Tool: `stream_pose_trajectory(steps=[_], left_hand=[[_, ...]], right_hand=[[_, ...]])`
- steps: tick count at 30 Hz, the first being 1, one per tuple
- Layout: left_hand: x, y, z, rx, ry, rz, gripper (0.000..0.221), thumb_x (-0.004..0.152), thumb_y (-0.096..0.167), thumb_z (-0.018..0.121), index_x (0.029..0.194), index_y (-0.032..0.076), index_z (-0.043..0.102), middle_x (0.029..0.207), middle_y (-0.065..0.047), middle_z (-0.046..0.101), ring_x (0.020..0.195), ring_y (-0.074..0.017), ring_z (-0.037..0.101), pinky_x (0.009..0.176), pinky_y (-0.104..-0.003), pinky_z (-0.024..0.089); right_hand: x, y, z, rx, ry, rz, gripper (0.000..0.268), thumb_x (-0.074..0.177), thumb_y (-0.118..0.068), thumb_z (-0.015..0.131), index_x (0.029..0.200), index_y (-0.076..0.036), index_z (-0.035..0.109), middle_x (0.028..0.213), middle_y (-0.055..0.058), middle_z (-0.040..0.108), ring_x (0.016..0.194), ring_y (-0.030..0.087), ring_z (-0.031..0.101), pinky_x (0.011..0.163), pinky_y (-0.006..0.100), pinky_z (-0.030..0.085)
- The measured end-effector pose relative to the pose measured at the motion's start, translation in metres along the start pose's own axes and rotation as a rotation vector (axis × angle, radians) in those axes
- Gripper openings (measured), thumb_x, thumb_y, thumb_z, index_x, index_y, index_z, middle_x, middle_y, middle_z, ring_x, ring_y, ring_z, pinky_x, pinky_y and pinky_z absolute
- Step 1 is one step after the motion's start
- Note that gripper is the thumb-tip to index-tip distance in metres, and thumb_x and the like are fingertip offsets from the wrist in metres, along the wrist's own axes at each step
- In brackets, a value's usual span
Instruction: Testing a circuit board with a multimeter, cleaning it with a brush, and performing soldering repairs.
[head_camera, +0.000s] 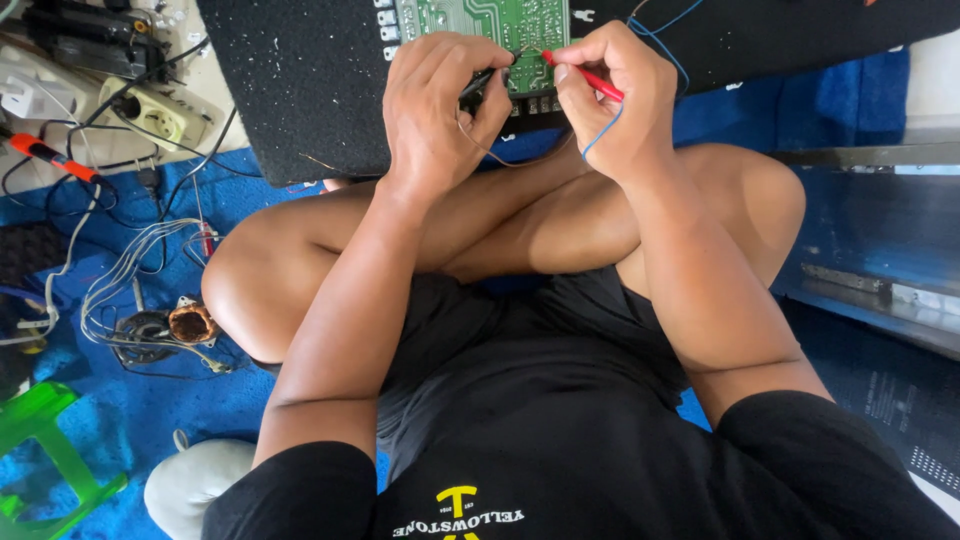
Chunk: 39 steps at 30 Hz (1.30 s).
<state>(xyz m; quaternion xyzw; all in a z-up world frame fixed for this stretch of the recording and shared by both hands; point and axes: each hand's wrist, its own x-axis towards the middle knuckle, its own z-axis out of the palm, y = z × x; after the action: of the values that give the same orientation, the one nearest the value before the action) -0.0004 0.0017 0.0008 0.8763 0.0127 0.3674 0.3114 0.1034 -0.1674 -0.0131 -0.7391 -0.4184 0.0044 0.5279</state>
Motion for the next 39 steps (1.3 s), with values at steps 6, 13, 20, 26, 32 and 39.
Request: stream_pose_trajectory(steps=[6,13,20,26,32,39], left_hand=[[0.0,0.001,0.0,0.0,0.002,0.003,0.024,0.078,-0.007,0.077,0.098,0.005,0.069,0.097,-0.006,0.07,0.092,-0.0266,0.064,0.09,-0.036,0.048],[0.0,0.0,0.0,-0.002,-0.006,0.004,0.025,0.078,-0.007,0.077,0.098,0.005,0.069,0.098,-0.006,0.071,0.093,-0.027,0.065,0.091,-0.036,0.049],[-0.001,0.003,0.0,0.021,0.006,0.035,0.023,0.079,-0.006,0.077,0.099,0.005,0.07,0.096,-0.005,0.07,0.091,-0.0259,0.064,0.089,-0.036,0.048],[-0.006,0.004,-0.001,0.047,0.047,0.082,0.023,0.081,-0.006,0.078,0.099,0.005,0.07,0.097,-0.004,0.071,0.092,-0.0255,0.065,0.089,-0.036,0.05],[-0.014,0.008,-0.008,0.051,0.098,0.161,0.025,0.081,-0.007,0.077,0.1,0.006,0.069,0.097,-0.004,0.071,0.091,-0.0252,0.063,0.088,-0.036,0.051],[-0.036,0.011,-0.01,0.023,0.155,0.141,0.029,0.08,-0.009,0.075,0.104,0.005,0.068,0.105,-0.005,0.071,0.101,-0.0274,0.063,0.097,-0.037,0.048]], right_hand=[[0.001,0.0,0.0,-0.004,0.004,-0.009,0.007,0.097,0.013,0.067,0.102,0.008,0.066,0.082,0.011,0.064,0.066,0.015,0.05,0.063,0.027,0.044],[-0.001,0.002,0.0,0.045,-0.001,0.012,0.008,0.099,0.014,0.066,0.103,0.008,0.065,0.083,0.01,0.062,0.066,0.013,0.048,0.062,0.026,0.043],[-0.004,0.013,0.005,0.15,0.097,0.017,0.01,0.099,0.016,0.062,0.104,0.007,0.061,0.084,0.011,0.061,0.067,0.013,0.046,0.064,0.025,0.041],[-0.008,0.024,0.007,0.256,0.226,0.056,0.014,0.098,0.015,0.058,0.107,0.004,0.058,0.088,0.011,0.061,0.071,0.013,0.048,0.066,0.025,0.042],[-0.018,0.03,0.006,0.228,0.28,0.153,0.011,0.1,0.003,0.062,0.11,-0.001,0.06,0.091,0.009,0.067,0.068,0.012,0.058,0.062,0.024,0.051],[-0.03,0.034,0.004,0.193,0.305,0.111,0.013,0.101,-0.001,0.062,0.114,-0.001,0.06,0.096,0.011,0.07,0.071,0.015,0.066,0.062,0.025,0.056]])
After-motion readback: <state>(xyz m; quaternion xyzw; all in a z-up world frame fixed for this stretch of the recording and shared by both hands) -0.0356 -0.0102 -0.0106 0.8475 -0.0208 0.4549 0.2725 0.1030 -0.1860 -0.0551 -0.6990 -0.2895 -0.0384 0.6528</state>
